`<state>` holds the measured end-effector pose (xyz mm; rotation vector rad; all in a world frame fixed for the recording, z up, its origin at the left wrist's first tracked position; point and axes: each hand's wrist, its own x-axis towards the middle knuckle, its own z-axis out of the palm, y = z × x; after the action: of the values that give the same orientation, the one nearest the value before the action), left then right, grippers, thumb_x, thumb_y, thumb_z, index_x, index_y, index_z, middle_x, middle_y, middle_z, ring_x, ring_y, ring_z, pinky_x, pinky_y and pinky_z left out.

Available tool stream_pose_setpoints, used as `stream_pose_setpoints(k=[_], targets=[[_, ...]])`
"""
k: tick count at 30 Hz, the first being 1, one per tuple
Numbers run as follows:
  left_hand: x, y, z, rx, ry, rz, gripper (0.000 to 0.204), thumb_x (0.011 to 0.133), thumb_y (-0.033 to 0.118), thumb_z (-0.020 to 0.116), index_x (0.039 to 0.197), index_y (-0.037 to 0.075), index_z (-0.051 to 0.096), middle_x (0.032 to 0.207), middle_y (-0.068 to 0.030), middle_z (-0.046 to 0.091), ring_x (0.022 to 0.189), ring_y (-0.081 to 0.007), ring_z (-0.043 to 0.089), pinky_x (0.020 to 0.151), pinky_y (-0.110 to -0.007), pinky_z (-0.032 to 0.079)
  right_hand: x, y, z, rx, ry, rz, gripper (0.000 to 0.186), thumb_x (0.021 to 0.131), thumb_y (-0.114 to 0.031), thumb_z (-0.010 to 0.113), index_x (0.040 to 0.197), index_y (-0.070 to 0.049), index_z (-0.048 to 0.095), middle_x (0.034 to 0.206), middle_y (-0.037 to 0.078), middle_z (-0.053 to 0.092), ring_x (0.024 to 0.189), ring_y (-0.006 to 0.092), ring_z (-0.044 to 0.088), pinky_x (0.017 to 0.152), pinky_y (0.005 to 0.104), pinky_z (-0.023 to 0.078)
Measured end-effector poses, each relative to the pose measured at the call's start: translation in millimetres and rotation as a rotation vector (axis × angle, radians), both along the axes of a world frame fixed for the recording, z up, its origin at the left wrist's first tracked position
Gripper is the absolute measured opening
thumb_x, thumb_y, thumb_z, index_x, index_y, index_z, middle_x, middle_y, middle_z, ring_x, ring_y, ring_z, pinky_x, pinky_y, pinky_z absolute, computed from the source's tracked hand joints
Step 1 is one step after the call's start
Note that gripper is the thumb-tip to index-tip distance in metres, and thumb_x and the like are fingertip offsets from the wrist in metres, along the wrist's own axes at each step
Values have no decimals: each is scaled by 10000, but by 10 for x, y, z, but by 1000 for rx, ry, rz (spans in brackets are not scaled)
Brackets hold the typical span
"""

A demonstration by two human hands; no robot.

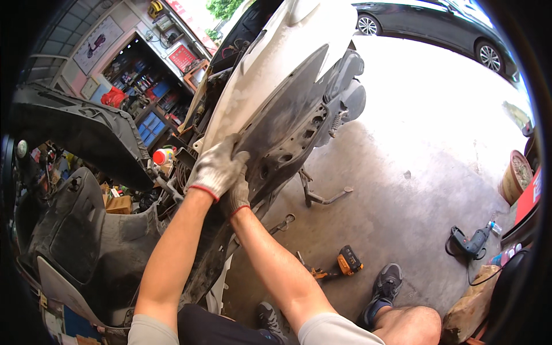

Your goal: Removing and reattaching plastic body panels on a motorcycle using hand tools.

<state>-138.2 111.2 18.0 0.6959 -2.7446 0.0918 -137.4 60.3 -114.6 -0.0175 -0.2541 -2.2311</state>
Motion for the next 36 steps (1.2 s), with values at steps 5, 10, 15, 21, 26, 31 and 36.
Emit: stream_pose_setpoints(k=[5,10,15,21,26,31,36], targets=[[-296,71,14,28,4,160,514,832,330,695,1259,83,549,1142,-224,651,1092,-390,611,941,-458,476,113,135,99,179,-85,175,552,1031,-477,288,1401,-98,442,1323,126,549,1166,288,556,974,411,454],[-325,76,-126,-74,12,92,475,837,265,687,1256,89,546,1174,-193,641,1098,-402,598,933,-472,477,61,244,68,296,-78,140,517,1025,-419,278,1292,-42,511,1204,150,599,1081,301,594,902,423,486],[-291,8,-211,-111,83,36,473,828,251,688,1251,91,550,1159,-202,641,1085,-403,602,925,-472,480,96,251,29,264,-30,156,535,1022,-470,275,1315,-86,505,1223,143,595,1081,299,595,920,423,489],[-348,30,-297,-128,147,30,467,821,235,692,1245,96,556,1140,-208,637,1057,-395,607,900,-483,486,3,44,-302,252,-17,166,508,1034,-468,288,1324,-109,502,1261,127,581,1093,281,588,956,422,476],[-58,-269,-300,-127,156,53,467,820,234,697,1244,100,554,1125,-201,639,1044,-396,610,888,-481,493,-64,542,-243,710,743,-159,417,978,-263,550,1306,-9,513,1153,119,630,1001,216,620,905,348,486],[-296,-4,-332,-48,238,3,444,813,215,704,1224,124,563,1096,-195,643,1021,-391,621,869,-481,504,-1372,1553,268,949,568,-672,357,916,-254,606,1182,-17,601,944,72,650,824,150,576,704,285,485],[-292,-76,-412,-101,339,-19,388,793,186,718,1147,127,572,1074,-185,647,977,-392,637,834,-489,519,-2189,1281,952,1193,647,-589,340,888,-217,573,1145,-2,628,909,182,669,814,260,664,630,365,520]])
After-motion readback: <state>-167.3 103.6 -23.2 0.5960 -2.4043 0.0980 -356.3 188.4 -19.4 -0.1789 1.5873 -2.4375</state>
